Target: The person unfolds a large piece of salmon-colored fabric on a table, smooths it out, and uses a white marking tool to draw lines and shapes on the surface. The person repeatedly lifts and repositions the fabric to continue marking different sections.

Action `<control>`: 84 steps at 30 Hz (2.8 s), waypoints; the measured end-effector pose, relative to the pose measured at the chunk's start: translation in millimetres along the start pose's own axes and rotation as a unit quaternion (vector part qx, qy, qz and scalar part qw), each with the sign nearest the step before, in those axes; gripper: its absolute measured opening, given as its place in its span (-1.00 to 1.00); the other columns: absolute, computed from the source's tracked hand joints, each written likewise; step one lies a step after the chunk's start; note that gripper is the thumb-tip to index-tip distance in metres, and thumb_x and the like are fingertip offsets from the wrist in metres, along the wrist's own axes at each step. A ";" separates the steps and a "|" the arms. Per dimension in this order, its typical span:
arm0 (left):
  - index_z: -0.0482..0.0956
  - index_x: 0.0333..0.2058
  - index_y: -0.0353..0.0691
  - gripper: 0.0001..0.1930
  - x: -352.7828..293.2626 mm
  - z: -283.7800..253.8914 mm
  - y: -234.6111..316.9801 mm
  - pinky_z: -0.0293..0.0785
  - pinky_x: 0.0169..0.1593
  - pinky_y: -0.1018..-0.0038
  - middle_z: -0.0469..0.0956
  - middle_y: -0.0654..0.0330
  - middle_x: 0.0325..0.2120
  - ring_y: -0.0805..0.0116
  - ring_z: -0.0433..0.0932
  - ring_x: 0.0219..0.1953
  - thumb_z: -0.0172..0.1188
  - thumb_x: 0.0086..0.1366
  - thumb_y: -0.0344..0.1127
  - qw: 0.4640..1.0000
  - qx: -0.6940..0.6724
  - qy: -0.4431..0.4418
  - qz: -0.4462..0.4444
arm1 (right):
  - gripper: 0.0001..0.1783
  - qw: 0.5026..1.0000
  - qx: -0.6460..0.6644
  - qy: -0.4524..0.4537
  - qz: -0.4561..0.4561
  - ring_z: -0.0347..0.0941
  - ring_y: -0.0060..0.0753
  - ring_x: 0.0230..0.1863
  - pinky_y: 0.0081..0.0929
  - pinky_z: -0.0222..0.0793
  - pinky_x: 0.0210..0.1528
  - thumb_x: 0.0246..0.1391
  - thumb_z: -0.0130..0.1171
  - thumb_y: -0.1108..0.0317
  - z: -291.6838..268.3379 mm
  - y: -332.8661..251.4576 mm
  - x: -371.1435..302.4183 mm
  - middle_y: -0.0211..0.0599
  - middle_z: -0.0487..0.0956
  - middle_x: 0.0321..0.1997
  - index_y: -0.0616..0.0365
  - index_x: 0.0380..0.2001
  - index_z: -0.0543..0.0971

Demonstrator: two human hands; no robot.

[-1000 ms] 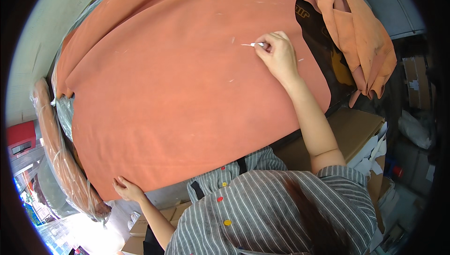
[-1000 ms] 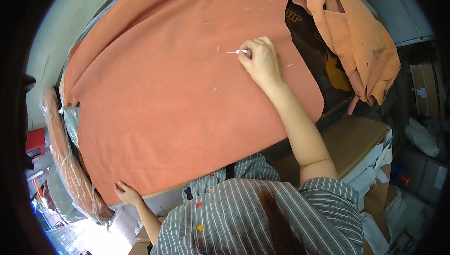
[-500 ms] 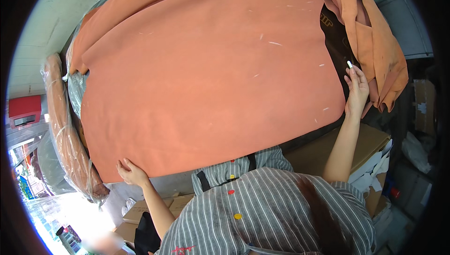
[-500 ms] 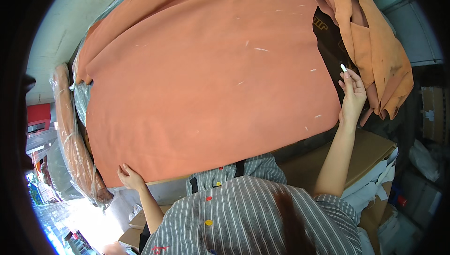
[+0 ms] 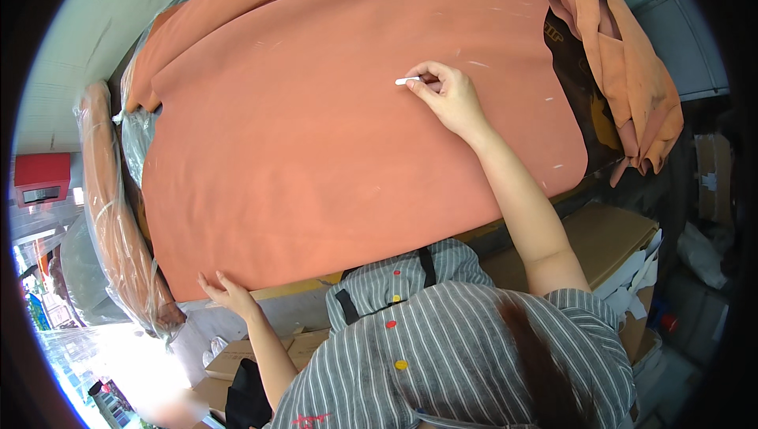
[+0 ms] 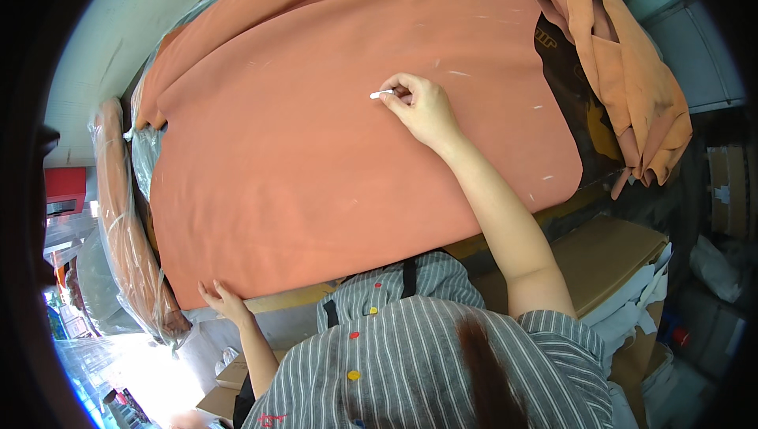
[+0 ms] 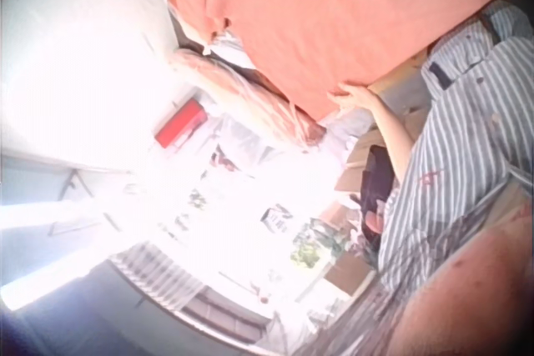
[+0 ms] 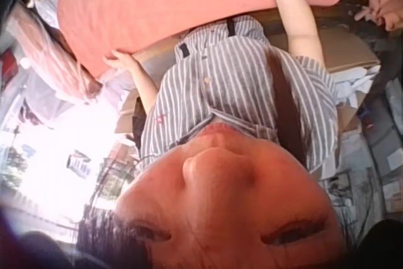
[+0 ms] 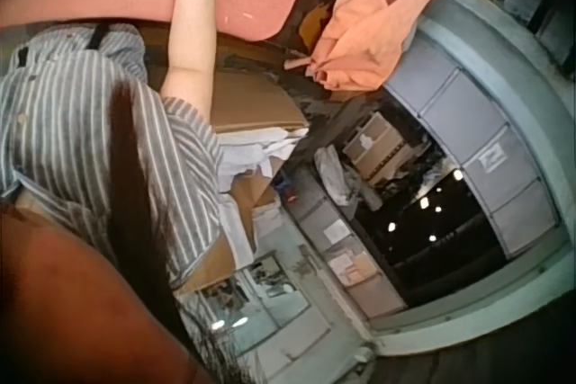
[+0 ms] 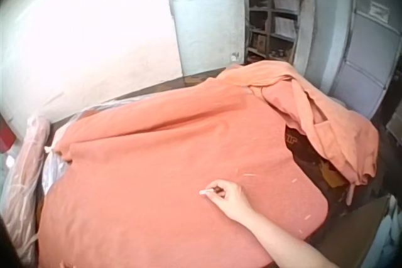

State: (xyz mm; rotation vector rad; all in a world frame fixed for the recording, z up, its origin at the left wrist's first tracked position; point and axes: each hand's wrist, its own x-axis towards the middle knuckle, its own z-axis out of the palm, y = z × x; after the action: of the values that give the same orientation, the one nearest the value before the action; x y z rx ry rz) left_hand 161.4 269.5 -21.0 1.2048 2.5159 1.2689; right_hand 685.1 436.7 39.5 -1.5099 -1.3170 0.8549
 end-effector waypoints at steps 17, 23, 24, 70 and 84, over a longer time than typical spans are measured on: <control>0.54 -0.15 -0.32 -0.47 -23.5 -40.7 1.2 0.27 -0.12 0.50 0.51 0.24 -0.27 0.44 0.39 -0.24 0.11 0.44 0.17 0.940 -0.149 -0.087 -0.295 | -0.74 0.996 -0.038 0.075 0.028 0.57 -0.60 -0.17 -0.56 0.42 -0.09 0.30 0.21 0.20 -14.0 29.3 48.1 -0.37 0.66 -0.27 0.19 -0.21 0.64; 0.40 -0.44 -0.20 -0.57 -77.1 -66.4 -33.7 0.23 -0.31 0.53 0.31 0.39 -0.51 0.56 0.20 -0.44 0.06 0.52 0.01 0.953 -0.085 -0.118 -0.268 | -0.78 0.995 0.006 0.090 0.048 0.52 -0.59 -0.12 -0.57 0.41 0.06 0.32 0.19 0.31 -26.3 31.5 8.1 -0.37 0.62 -0.22 0.28 -0.17 0.61; 0.37 -0.46 -0.19 -0.57 -92.0 -70.5 -50.1 0.22 -0.32 0.54 0.27 0.40 -0.52 0.57 0.18 -0.44 0.06 0.53 -0.01 0.951 -0.074 -0.127 -0.274 | -0.79 0.994 0.002 0.097 0.054 0.52 -0.58 -0.11 -0.56 0.41 0.07 0.33 0.19 0.33 -29.6 34.6 -4.5 -0.37 0.62 -0.21 0.29 -0.16 0.60; 0.55 0.17 -0.16 -0.49 -69.1 28.2 79.7 -0.28 0.46 -0.01 0.43 0.14 0.29 0.03 0.15 0.43 -0.22 0.48 -0.07 0.976 0.121 -0.087 0.160 | -0.85 0.989 0.094 -0.093 -0.060 0.61 -0.53 -0.24 -0.52 0.52 -0.12 0.22 0.27 0.34 163.4 -69.2 104.7 -0.39 0.71 -0.26 0.19 -0.24 0.67; 0.64 0.06 -0.22 -0.40 -69.9 27.7 80.8 -0.25 0.47 0.03 0.52 0.06 0.20 -0.03 0.24 0.38 -0.29 0.36 -0.04 0.981 0.117 -0.067 0.138 | -0.88 0.938 -0.215 -0.072 -0.262 0.46 -0.28 -0.30 -0.27 0.43 -0.23 0.04 0.31 0.35 249.2 -42.4 178.1 -0.35 0.56 -0.57 0.15 -0.48 0.61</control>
State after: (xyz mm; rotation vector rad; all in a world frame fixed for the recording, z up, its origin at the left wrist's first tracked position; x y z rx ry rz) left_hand 269.8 268.4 -0.2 1.6779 2.5196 0.9143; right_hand 473.4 660.0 9.8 -1.3189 -1.9940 0.3458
